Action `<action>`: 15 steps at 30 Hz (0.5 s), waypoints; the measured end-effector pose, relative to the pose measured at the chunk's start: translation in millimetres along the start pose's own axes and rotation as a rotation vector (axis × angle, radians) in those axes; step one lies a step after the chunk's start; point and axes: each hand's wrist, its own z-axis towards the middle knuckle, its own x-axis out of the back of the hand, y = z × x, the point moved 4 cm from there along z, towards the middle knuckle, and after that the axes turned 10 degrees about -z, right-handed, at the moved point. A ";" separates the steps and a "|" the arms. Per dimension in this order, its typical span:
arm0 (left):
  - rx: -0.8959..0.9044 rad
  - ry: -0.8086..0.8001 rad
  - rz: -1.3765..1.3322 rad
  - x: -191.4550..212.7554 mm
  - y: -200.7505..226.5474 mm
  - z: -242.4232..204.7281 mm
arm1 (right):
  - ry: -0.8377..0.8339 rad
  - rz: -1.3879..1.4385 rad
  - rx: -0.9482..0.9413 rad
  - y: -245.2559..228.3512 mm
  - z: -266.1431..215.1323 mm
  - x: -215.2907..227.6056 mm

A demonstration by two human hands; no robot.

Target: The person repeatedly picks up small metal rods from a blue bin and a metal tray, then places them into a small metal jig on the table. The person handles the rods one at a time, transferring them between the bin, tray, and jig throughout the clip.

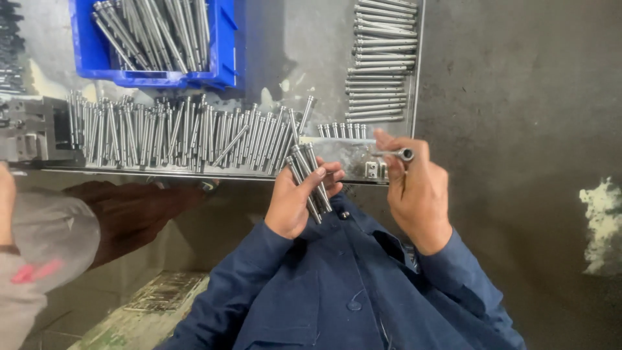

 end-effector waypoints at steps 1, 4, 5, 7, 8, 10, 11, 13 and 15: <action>-0.005 -0.008 -0.014 -0.2 0.4 0.2 | 0.117 0.050 0.079 -5.7 6.4 5.4; -0.028 0.002 -0.024 4.3 4.0 -0.8 | 0.154 -0.026 0.135 -1.7 12.6 -4.0; -0.035 0.009 -0.030 6.3 4.8 -0.8 | 0.147 -0.022 0.144 -0.6 13.3 -8.8; -0.053 0.031 -0.049 10.7 5.7 -0.7 | 0.213 -0.019 0.203 0.3 12.6 -15.0; -0.056 0.038 -0.053 12.9 7.3 -1.3 | 0.206 -0.015 0.207 5.8 7.4 -18.2; -0.062 0.057 -0.045 16.9 10.3 -2.4 | 0.287 -0.140 0.176 18.2 -2.7 -21.0; -0.067 0.066 -0.049 17.7 10.9 -1.5 | 0.280 -0.134 0.181 18.4 0.2 -21.8; -0.079 0.081 -0.073 19.8 11.3 -0.9 | 0.360 -0.130 0.194 18.0 0.6 -18.8; -0.081 0.091 -0.078 19.6 9.8 0.6 | 0.323 -0.103 0.210 12.9 6.0 -24.4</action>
